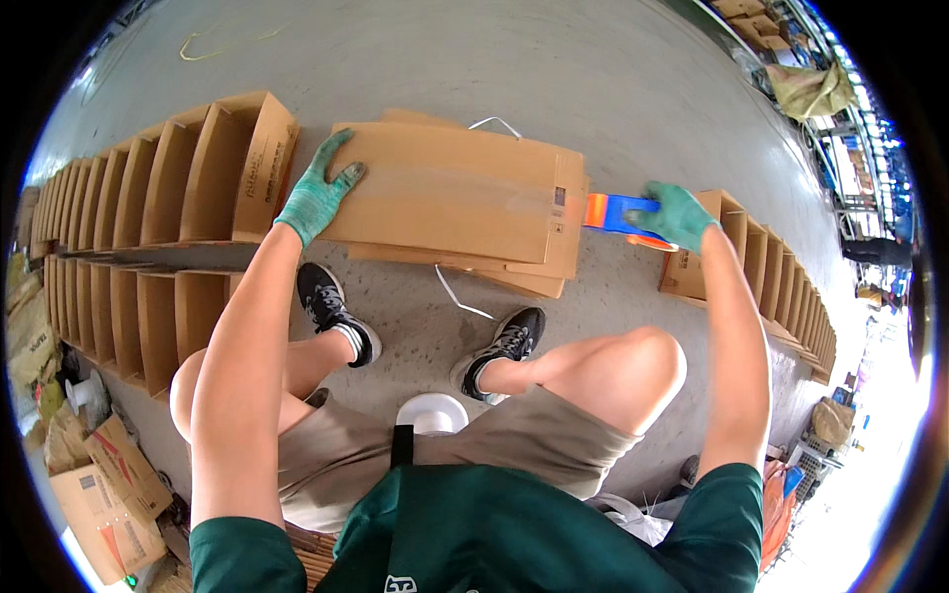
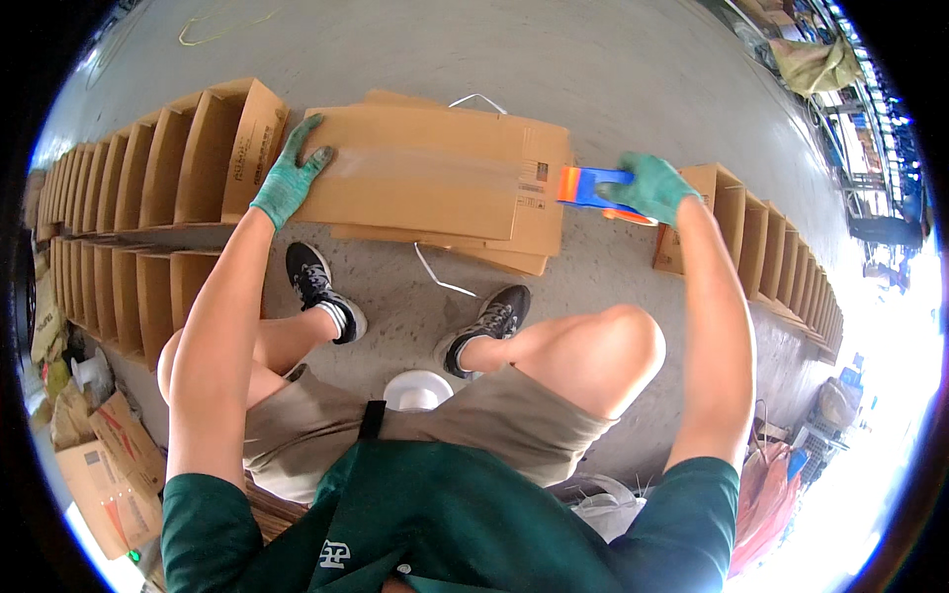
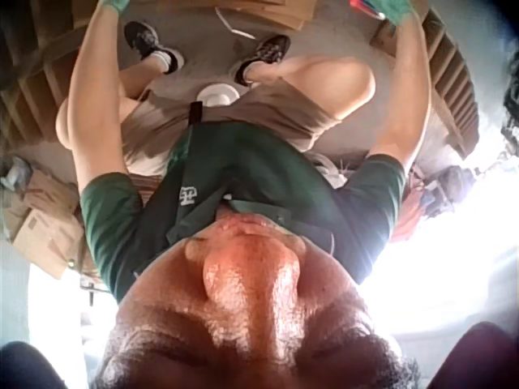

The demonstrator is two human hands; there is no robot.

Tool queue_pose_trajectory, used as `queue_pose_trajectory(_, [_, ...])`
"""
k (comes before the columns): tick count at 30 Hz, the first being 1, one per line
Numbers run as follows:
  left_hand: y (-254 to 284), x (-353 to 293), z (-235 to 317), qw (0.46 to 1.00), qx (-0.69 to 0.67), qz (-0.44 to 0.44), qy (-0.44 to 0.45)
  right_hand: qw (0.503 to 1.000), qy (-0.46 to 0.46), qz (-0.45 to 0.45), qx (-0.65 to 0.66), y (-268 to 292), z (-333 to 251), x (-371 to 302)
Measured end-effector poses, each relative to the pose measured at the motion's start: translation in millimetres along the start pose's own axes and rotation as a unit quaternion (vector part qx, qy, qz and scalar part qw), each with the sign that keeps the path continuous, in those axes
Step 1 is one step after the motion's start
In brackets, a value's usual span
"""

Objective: The person sits on the floor and repeatedly assembles and seals cardboard boxes. They fold the flaps of each box and use a handheld tape dispenser to apply tape across the seams. The person then stacks the sealed boxes to the side.

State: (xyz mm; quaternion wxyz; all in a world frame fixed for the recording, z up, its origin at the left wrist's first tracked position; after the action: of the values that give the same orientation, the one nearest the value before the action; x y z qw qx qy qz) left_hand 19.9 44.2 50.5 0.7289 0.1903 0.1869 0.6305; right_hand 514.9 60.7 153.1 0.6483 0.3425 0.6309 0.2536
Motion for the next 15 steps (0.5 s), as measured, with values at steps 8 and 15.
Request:
queue_pose_trajectory(8, [-10,-2,10,0.996,-0.077,-0.007,0.039,0.993,0.115,-0.014,0.013,-44,-92,10])
queue_pose_trajectory(15, [-8,0,1,0.998,-0.058,0.021,-0.008,0.996,0.083,-0.021,-0.003,-42,-107,-2])
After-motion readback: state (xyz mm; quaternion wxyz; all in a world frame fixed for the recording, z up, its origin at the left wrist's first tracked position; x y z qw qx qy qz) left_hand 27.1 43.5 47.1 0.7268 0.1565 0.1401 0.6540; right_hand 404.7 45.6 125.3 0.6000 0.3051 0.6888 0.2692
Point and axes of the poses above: each hand's wrist, its own x-axis towards the middle knuckle, its own y-axis out of the back of the hand, z = x × y, the point moved 7 cm from there along x, towards the middle knuckle, and after that the axes turned 7 degrees about -y, right-handed, at the moved point
